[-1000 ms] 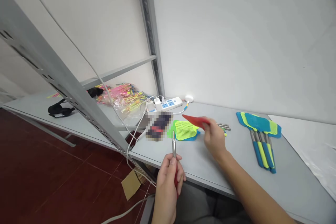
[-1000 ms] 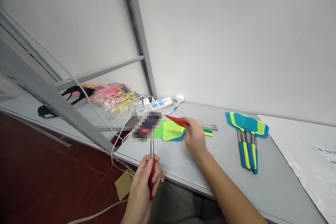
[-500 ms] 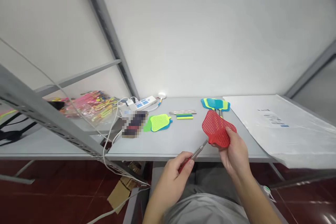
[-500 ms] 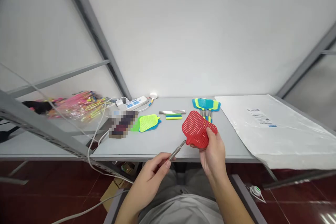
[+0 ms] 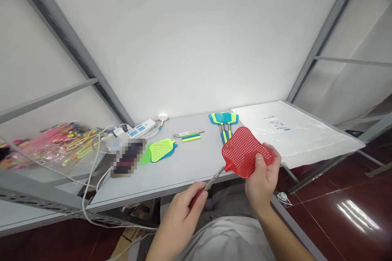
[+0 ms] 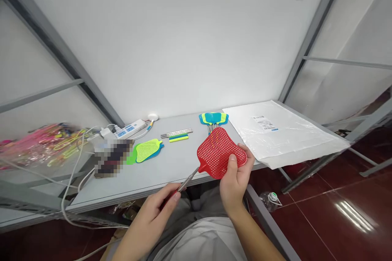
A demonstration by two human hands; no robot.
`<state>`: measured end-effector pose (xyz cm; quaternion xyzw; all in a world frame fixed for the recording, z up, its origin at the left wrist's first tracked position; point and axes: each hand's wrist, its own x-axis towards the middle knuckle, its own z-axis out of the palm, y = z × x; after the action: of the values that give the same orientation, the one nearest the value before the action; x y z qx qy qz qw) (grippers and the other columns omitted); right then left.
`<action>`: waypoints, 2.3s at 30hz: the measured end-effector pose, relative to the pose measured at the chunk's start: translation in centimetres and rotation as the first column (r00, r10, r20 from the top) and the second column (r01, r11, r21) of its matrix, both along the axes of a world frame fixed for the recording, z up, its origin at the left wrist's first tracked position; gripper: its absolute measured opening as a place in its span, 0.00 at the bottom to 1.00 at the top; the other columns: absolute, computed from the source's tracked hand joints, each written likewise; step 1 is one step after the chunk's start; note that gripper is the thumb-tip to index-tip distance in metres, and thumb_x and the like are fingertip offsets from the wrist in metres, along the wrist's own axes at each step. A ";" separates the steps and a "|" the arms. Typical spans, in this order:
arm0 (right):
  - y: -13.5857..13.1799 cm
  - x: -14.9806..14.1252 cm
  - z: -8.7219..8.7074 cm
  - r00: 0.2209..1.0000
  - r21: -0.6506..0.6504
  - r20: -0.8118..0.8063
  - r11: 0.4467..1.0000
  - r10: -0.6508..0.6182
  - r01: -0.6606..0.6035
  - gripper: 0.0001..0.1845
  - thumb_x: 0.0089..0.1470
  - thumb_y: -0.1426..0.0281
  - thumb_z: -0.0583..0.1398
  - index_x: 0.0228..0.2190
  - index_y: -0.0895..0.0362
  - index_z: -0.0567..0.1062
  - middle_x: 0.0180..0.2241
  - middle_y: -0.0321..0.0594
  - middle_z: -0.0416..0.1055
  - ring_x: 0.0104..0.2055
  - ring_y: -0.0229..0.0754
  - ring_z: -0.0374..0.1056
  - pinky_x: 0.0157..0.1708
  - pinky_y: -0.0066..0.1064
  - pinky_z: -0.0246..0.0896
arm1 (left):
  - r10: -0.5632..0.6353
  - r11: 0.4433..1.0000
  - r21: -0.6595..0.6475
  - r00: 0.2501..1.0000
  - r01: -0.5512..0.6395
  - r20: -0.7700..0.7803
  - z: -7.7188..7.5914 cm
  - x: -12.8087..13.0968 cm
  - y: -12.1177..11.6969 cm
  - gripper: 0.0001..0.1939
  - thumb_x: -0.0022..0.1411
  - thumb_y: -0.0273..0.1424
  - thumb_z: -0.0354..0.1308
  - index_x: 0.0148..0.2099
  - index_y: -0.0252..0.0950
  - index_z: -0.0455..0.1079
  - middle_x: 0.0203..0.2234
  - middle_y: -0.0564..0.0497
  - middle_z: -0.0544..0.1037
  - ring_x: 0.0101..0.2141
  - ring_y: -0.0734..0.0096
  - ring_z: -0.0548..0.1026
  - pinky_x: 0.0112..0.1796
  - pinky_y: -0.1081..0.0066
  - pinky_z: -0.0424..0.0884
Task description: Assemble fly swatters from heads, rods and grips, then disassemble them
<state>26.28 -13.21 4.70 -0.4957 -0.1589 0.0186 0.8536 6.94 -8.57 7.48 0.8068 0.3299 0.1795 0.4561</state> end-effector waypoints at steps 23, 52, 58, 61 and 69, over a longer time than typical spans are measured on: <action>-1.1 0.3 1.7 0.996 -0.031 0.066 0.998 0.062 -0.060 0.18 0.59 0.62 0.56 0.50 0.51 0.64 0.41 0.41 0.66 0.37 0.40 0.66 0.36 0.33 0.65 | 0.021 0.994 0.109 0.999 -0.026 0.042 0.7 -0.7 -0.5 0.13 0.67 0.39 0.53 0.49 0.44 0.75 0.36 0.52 0.80 0.37 0.64 0.75 0.36 0.74 0.66; -1.8 -0.4 3.0 0.953 -0.136 -0.012 0.944 0.303 -0.302 0.26 0.49 0.64 0.66 0.48 0.50 0.64 0.33 0.33 0.70 0.19 0.33 0.62 0.13 0.24 0.55 | -0.017 0.993 0.117 1.000 0.014 0.020 1.2 -0.6 -0.9 0.15 0.69 0.39 0.49 0.52 0.44 0.74 0.29 0.53 0.78 0.30 0.67 0.72 0.34 0.75 0.63; -1.7 -0.4 2.9 0.762 -0.097 -0.044 0.756 0.646 -0.647 0.17 0.58 0.62 0.61 0.24 0.54 0.62 0.15 0.25 0.56 0.12 0.30 0.54 0.13 0.26 0.49 | -0.056 0.989 0.138 0.998 0.054 0.009 1.5 0.0 -1.1 0.16 0.71 0.38 0.46 0.54 0.44 0.71 0.31 0.54 0.77 0.34 0.67 0.72 0.37 0.73 0.62; -1.8 -0.4 2.8 0.740 -0.176 -0.023 0.726 0.673 -0.665 0.18 0.58 0.62 0.61 0.22 0.55 0.62 0.16 0.25 0.57 0.12 0.29 0.54 0.14 0.26 0.48 | -0.035 0.989 0.144 0.999 0.036 -0.012 1.4 -0.6 -0.8 0.16 0.71 0.39 0.46 0.53 0.44 0.71 0.30 0.55 0.76 0.31 0.69 0.70 0.35 0.73 0.61; -1.8 -1.3 2.7 0.646 -0.258 0.008 0.626 0.763 -0.736 0.18 0.62 0.60 0.58 0.23 0.55 0.66 0.11 0.24 0.54 0.12 0.30 0.52 0.16 0.26 0.49 | -0.035 0.989 0.141 0.999 0.040 -0.038 1.5 -1.3 -0.4 0.16 0.71 0.41 0.44 0.44 0.40 0.70 0.24 0.55 0.70 0.26 0.71 0.65 0.31 0.73 0.59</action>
<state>24.96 -15.05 7.40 -0.4804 -0.3969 0.3618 0.6934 5.62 -8.98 9.00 0.8462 0.3092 0.1795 0.3952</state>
